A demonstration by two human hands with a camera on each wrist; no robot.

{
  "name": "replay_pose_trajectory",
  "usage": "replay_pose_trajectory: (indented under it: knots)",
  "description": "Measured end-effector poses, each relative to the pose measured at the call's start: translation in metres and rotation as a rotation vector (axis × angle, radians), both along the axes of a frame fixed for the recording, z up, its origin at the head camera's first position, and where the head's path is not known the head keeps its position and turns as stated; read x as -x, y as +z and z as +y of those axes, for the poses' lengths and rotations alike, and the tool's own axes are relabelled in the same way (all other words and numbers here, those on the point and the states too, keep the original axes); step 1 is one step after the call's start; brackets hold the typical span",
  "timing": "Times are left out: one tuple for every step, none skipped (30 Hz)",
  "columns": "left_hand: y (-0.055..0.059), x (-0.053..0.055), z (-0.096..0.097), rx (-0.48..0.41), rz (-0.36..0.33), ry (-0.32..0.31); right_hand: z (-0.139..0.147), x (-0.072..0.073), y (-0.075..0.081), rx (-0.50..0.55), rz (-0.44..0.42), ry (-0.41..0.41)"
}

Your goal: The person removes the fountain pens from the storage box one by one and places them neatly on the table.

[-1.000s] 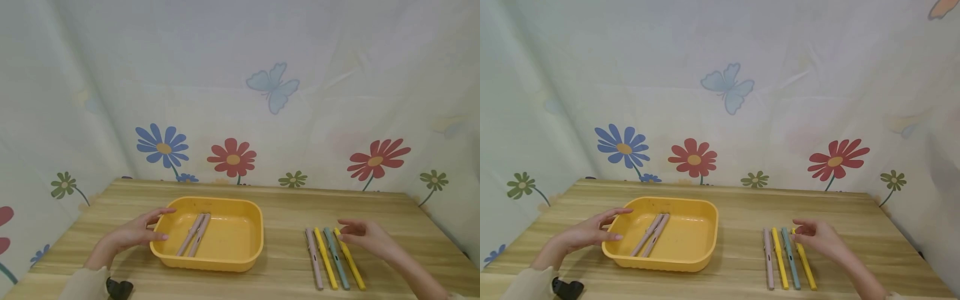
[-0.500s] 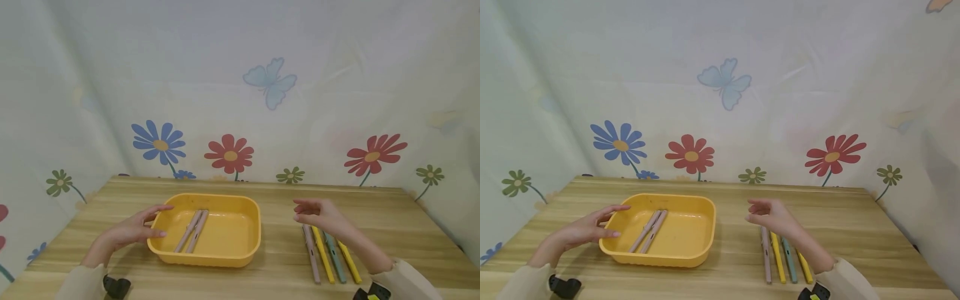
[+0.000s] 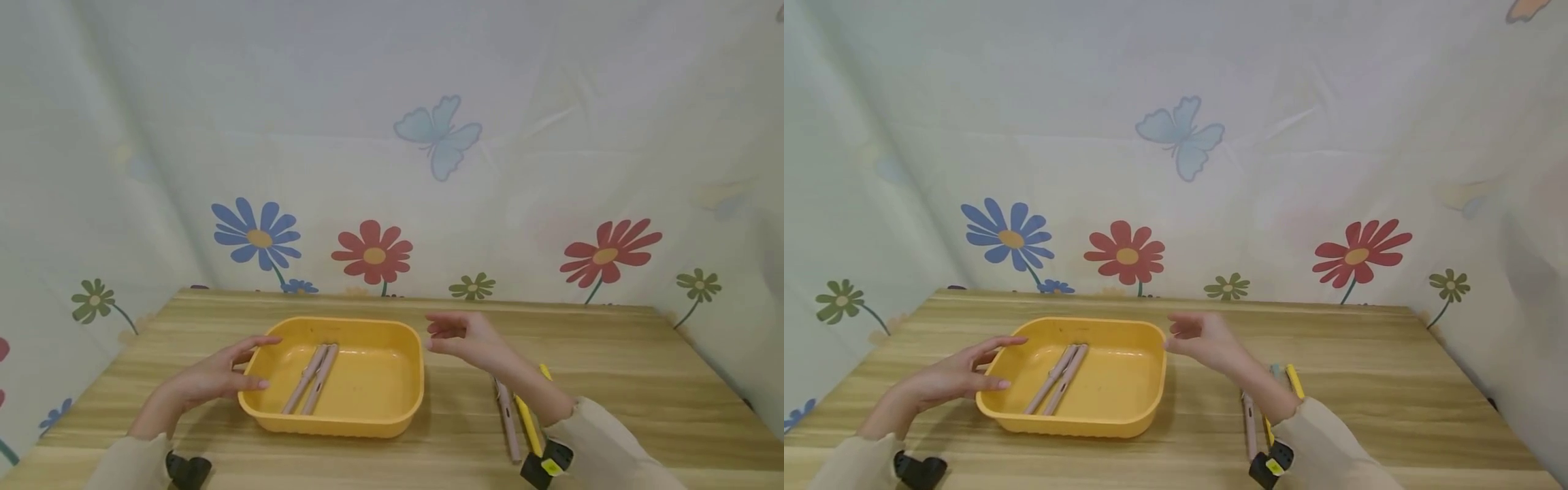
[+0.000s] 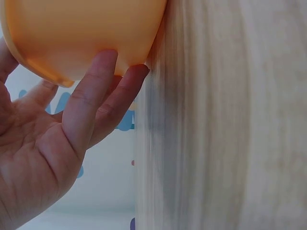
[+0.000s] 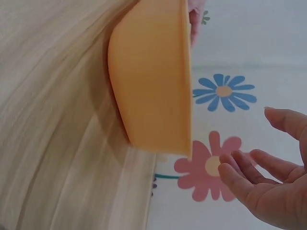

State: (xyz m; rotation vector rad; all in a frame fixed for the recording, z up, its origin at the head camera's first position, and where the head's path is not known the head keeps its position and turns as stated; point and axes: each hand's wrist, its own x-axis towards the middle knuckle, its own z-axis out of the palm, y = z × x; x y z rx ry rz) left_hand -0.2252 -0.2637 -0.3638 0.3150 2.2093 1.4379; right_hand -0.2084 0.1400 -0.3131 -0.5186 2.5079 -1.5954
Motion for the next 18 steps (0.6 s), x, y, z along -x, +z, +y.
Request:
replay_pose_trajectory:
  knots:
    - [0.0,0.0,0.0,0.002,-0.003,0.005,-0.004,0.001,-0.001,0.002,0.002,0.008]
    - [0.0,0.0,0.001,0.004,-0.004,0.01,-0.008,0.002,-0.002,0.006,0.003,0.016]
    - [0.0,0.0,0.001,0.007,-0.003,0.013,-0.013,0.003,-0.004,0.012,0.001,0.025]
    - [0.0,-0.001,0.001,0.005,-0.001,0.011,-0.019,0.004,-0.005,0.012,0.003,0.035]
    - [0.001,-0.001,0.001,0.008,0.001,0.011,-0.024,0.005,-0.006,0.011,0.005,0.043]
    - [0.001,-0.001,0.001,0.009,0.001,0.011,-0.03,0.006,-0.008,0.008,0.005,0.049]
    - [0.001,-0.001,0.001,0.009,-0.001,0.012,-0.036,0.006,-0.009,0.0,0.005,0.056]
    - [0.002,-0.001,0.002,0.014,0.003,0.011,-0.042,0.007,-0.01,-0.003,0.001,0.059]
    - [0.002,-0.001,0.002,0.016,0.004,0.01,-0.047,0.007,-0.011,-0.009,-0.007,0.064]
    - [0.002,-0.001,0.002,0.016,0.004,0.01,-0.053,0.007,-0.012,-0.019,-0.009,0.069]
    - [0.002,-0.001,0.002,0.021,0.007,0.011,-0.059,0.006,-0.014,-0.028,-0.013,0.074]
    - [0.001,-0.001,0.002,0.019,0.006,0.011,-0.064,0.006,-0.014,-0.033,-0.015,0.079]
    - [0.001,-0.001,0.002,0.019,0.007,0.01,-0.07,0.006,-0.015,-0.036,-0.009,0.086]
    - [0.001,-0.001,0.002,0.021,0.008,0.01,-0.075,0.005,-0.016,-0.039,-0.005,0.094]
    - [0.001,-0.001,0.002,0.018,0.007,0.008,-0.079,0.005,-0.017,-0.042,0.003,0.1]
    - [0.001,-0.001,0.002,0.018,0.007,0.008,-0.084,0.005,-0.018,-0.044,0.013,0.105]
    - [0.001,-0.001,0.002,0.02,0.008,0.009,-0.088,0.005,-0.018,-0.047,0.019,0.109]
    - [0.001,-0.001,0.002,0.019,0.006,0.01,-0.093,0.004,-0.018,-0.044,0.022,0.113]
